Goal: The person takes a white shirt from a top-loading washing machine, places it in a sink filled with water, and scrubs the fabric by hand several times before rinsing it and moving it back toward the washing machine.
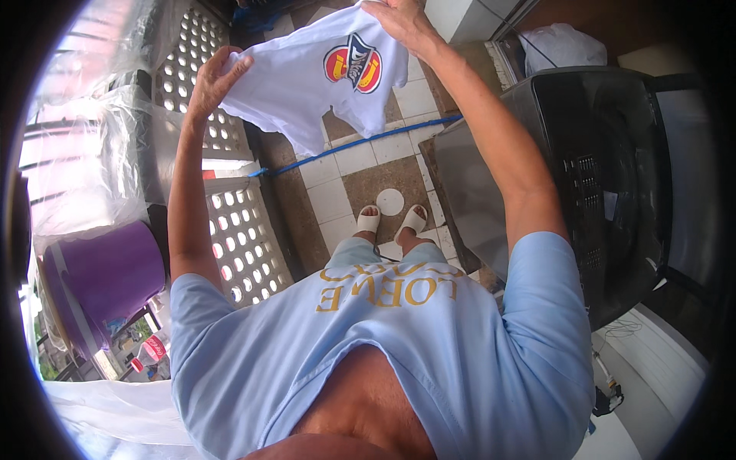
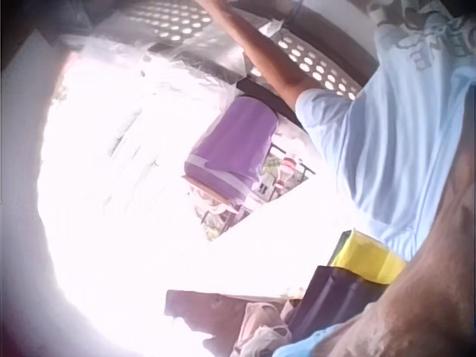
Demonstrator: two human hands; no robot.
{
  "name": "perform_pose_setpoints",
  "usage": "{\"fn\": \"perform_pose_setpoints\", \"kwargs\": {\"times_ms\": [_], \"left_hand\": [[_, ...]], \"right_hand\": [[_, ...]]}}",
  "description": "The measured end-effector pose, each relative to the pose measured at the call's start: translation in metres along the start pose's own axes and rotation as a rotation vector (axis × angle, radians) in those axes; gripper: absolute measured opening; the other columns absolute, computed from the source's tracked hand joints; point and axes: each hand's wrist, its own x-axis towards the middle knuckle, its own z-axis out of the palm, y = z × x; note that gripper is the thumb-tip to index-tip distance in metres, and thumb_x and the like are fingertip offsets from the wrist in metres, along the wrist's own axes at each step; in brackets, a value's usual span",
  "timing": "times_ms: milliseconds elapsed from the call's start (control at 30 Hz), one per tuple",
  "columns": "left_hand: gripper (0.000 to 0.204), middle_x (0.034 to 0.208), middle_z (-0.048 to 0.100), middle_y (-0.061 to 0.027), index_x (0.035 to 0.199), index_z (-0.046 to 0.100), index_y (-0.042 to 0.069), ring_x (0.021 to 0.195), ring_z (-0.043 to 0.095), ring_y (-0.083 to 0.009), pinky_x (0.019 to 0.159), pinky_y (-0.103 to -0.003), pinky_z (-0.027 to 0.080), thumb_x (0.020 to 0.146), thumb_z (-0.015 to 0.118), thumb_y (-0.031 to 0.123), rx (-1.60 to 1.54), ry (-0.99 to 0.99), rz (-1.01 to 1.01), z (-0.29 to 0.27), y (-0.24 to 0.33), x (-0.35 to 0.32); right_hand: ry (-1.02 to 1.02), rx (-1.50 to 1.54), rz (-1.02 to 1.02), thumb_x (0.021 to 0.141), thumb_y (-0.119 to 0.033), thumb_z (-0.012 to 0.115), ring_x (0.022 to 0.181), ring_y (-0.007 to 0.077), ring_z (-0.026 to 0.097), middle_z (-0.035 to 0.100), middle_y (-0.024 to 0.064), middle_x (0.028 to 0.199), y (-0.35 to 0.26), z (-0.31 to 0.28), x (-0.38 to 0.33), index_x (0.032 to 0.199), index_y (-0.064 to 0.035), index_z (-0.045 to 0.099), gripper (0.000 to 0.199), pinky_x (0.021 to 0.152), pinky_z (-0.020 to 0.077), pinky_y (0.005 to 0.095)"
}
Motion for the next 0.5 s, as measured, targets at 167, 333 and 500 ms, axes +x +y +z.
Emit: {"fn": "perform_pose_setpoints", "kwargs": {"times_ms": [167, 333, 500], "left_hand": [[0.027, 0.066, 0.05, 0.0018, 0.09, 0.061, -0.002, 0.061, 0.039, -0.006, 0.055, -0.025, 0.038, 0.087, 0.063, 0.024, -0.043, -0.259, -0.072, -0.005, 0.023, 0.008], [0.036, 0.103, 0.059, -0.0025, 0.119, 0.053, 0.002, 0.09, 0.052, -0.0089, 0.079, -0.025, 0.041, 0.095, 0.05, 0.029, -0.508, -0.199, -0.118, 0.043, 0.051, -0.026], [0.034, 0.079, 0.053, -0.0001, 0.094, 0.059, 0.003, 0.072, 0.046, -0.0083, 0.067, -0.024, 0.039, 0.095, 0.05, 0.036, -0.589, -0.06, -0.252, 0.062, 0.091, -0.037]], "right_hand": [[-0.047, -0.124, -0.214, 0.088, -0.021, 0.055, 0.069, 0.0078, 0.056, 0.061, 0.003, 0.077, -0.086, 0.019, -0.015, 0.094, -0.0003, 0.06, 0.022, 0.06, 0.0463, 0.0271], [-0.215, -0.434, -0.388, 0.09, -0.023, 0.05, 0.091, 0.031, 0.06, 0.059, 0.0176, 0.095, -0.115, 0.071, -0.072, 0.094, -0.0009, 0.055, 0.023, 0.079, 0.049, 0.0408], [-0.309, -0.43, -0.305, 0.091, -0.026, 0.052, 0.091, 0.0232, 0.059, 0.06, 0.0124, 0.1, -0.168, -0.087, -0.139, 0.109, -0.0013, 0.057, 0.032, 0.076, 0.0494, 0.0347]]}}
